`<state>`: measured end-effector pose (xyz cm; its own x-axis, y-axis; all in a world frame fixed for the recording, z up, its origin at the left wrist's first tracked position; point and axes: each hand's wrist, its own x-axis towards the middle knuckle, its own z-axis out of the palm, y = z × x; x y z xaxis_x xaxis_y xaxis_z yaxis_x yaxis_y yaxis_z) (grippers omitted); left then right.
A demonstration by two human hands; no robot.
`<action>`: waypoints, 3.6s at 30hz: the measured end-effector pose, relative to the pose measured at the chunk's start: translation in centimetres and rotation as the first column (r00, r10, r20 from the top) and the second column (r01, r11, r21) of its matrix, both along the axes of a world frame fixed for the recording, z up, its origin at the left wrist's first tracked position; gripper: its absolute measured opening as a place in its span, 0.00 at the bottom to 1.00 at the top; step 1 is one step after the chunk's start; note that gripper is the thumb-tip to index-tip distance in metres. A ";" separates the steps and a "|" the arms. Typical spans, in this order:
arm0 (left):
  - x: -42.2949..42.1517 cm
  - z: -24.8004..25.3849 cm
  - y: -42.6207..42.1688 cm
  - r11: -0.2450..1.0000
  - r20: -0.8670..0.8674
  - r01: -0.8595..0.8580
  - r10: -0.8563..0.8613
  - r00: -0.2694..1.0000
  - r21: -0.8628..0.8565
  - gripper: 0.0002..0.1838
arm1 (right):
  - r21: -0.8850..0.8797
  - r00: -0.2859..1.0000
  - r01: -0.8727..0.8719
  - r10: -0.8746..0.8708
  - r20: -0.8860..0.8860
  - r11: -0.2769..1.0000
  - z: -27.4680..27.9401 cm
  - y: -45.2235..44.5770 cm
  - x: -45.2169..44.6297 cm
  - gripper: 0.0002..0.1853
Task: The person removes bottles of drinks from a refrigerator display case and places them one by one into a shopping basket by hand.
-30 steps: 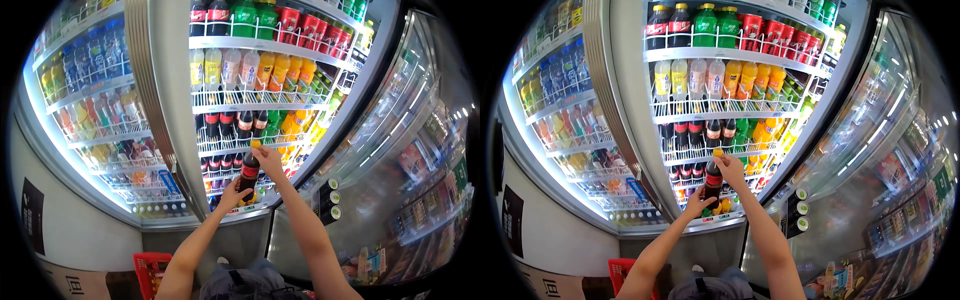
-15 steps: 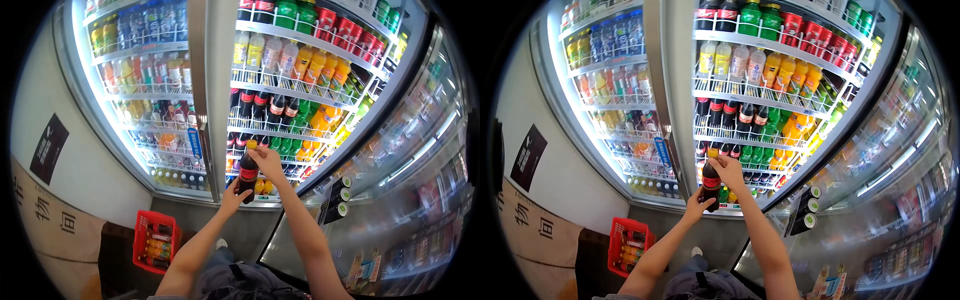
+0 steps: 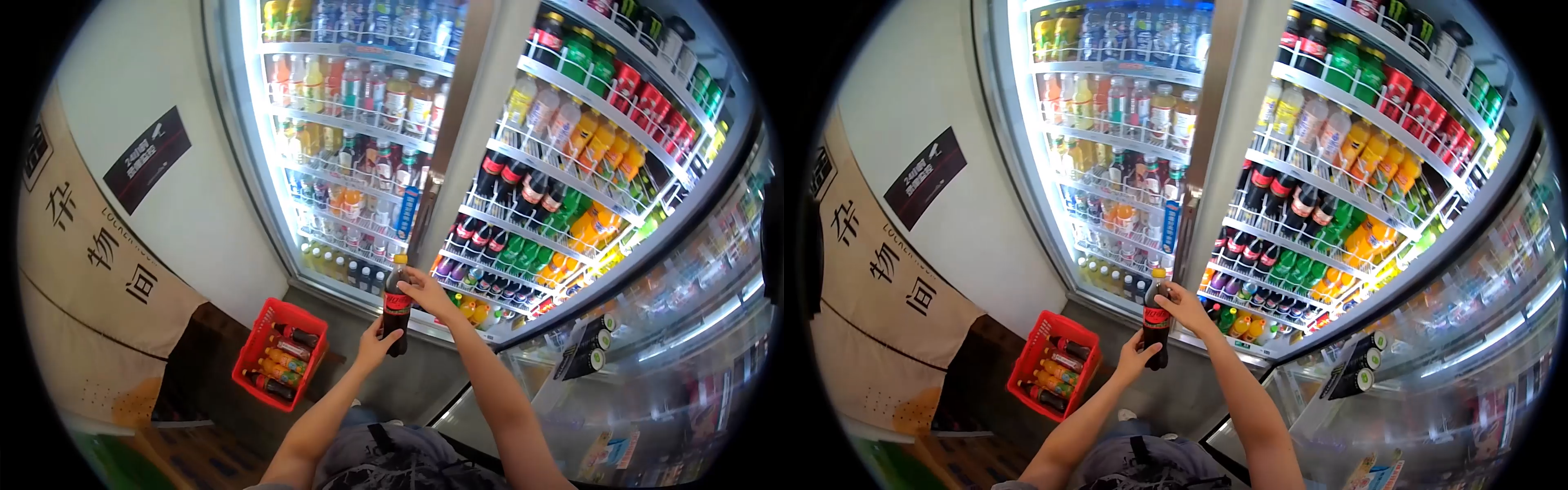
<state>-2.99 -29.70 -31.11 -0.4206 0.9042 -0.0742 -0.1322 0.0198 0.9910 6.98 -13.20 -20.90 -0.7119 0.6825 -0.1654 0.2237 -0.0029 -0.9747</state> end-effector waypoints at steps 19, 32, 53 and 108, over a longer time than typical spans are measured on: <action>-16.0 -6.9 -13.6 0.860 0.260 -0.510 0.499 0.826 -0.030 0.30 | -0.116 0.852 -0.516 0.522 0.033 0.849 -8.1 -12.6 -26.6 0.37; -18.8 -15.8 -20.6 0.642 0.366 -0.721 0.757 0.541 -0.261 0.32 | -0.165 0.657 -0.692 0.707 0.260 0.703 -20.3 -21.5 -30.7 0.41; -20.5 -31.6 -21.7 0.368 0.217 -0.772 0.930 0.297 -0.519 0.27 | -0.240 0.490 -0.737 0.744 0.454 0.632 -39.5 -25.7 -35.4 0.36; -18.1 -7.9 -2.3 0.865 0.127 -0.499 0.502 0.856 -0.057 0.11 | -0.283 0.996 -0.037 0.012 -0.087 0.958 -13.3 -8.5 -19.0 0.20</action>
<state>-21.12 -32.02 -38.98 -0.8005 0.5722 -0.1783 -0.2599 -0.0634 0.9635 -12.01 -21.67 -34.18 -0.7474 0.5980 -0.2893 0.1451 -0.2781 -0.9495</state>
